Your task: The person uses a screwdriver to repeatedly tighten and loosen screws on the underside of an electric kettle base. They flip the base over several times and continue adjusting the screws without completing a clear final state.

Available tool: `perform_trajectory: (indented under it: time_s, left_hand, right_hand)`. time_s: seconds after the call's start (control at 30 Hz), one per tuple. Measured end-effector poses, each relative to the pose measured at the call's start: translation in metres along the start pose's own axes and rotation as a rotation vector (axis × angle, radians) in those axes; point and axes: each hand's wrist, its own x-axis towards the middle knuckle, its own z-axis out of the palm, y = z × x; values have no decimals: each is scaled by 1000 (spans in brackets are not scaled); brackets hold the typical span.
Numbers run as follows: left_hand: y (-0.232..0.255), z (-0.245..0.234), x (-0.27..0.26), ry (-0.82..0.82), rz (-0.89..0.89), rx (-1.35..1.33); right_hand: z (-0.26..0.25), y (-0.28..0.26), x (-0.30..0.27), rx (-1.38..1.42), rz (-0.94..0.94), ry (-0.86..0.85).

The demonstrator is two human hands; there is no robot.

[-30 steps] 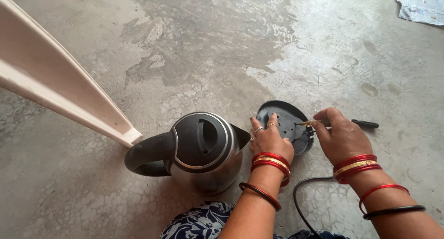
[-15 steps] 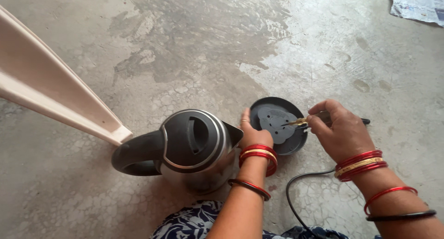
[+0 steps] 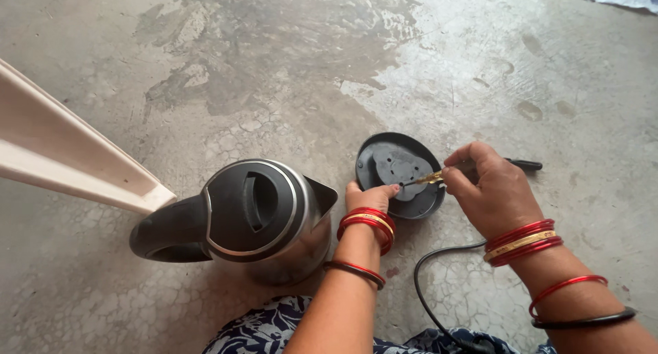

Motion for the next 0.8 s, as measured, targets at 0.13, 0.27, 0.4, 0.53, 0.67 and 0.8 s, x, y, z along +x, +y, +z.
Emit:
perform_trajectory:
  time_s: [0.13,0.27,0.4,0.53,0.67,0.8]
  left_hand:
    - [-5,-1,2,-27,60,30]
    - [-5,1,2,-71,136,-51]
    - [-6,4,7,-84,159,-59]
    - [-10,5,14,-105,159,-78]
    - [-11,4,20,-102,166,-54]
    - [-11,5,20,-125,214,-40]
  right_hand:
    - [1,1,0,10,-11,-12]
    - [5,0,1,-29,-34,8]
    - [7,3,5,46,9,2]
    - [11,8,6,62,-36,11]
    - [13,10,10,-17,-103,12]
    - [11,9,15,-64,-107,-17]
